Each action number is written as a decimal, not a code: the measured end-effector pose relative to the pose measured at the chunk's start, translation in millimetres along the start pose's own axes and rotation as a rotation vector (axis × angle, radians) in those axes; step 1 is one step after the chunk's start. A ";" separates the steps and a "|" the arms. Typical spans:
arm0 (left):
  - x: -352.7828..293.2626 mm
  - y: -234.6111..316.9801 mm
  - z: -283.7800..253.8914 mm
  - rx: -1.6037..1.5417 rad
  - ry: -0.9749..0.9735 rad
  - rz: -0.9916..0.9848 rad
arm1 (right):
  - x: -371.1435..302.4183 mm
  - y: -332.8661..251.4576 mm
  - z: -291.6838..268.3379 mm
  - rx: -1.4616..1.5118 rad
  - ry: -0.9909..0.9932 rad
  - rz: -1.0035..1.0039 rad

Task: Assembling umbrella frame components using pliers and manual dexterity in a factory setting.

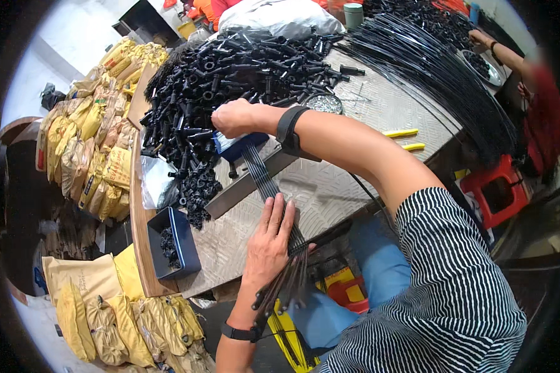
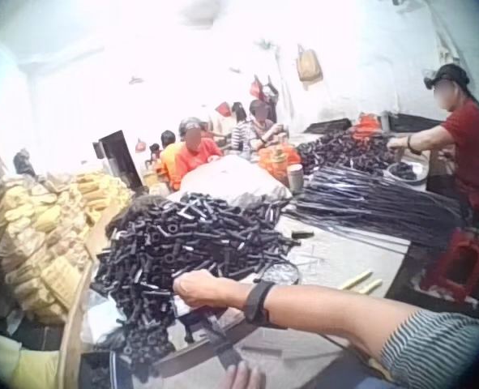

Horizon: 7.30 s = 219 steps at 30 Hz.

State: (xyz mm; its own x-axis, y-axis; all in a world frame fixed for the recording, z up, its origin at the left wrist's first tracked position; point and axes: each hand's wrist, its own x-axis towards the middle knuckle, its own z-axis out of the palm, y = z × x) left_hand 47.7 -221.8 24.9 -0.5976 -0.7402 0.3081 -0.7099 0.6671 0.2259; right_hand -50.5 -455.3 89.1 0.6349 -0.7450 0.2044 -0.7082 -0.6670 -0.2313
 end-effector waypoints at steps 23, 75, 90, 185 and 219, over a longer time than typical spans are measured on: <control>-16.3 24.5 -5.6 0.074 -0.042 -0.062 | -114.9 20.4 -3.8 0.138 -0.001 -0.073; -19.9 20.4 -0.7 0.060 0.093 -0.049 | -101.0 16.2 -8.9 -0.030 -0.056 -0.062; -19.0 22.8 -2.2 0.033 0.093 -0.050 | -23.8 1.2 5.4 -0.178 0.153 -0.019; -10.3 12.9 19.3 0.166 0.202 -0.020 | -20.0 9.0 -7.9 -0.156 0.157 -0.163; 8.8 83.5 -115.7 -1.033 0.452 -0.148 | -264.8 -123.0 -80.2 0.472 0.774 -0.195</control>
State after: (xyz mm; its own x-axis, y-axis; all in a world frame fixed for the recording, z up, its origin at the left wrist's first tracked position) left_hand 26.2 -162.9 153.4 -0.1960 -0.8593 0.4725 0.0099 0.4801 0.8772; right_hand -156.3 -176.1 139.7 0.2262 -0.5270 0.8192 -0.3035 -0.8373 -0.4548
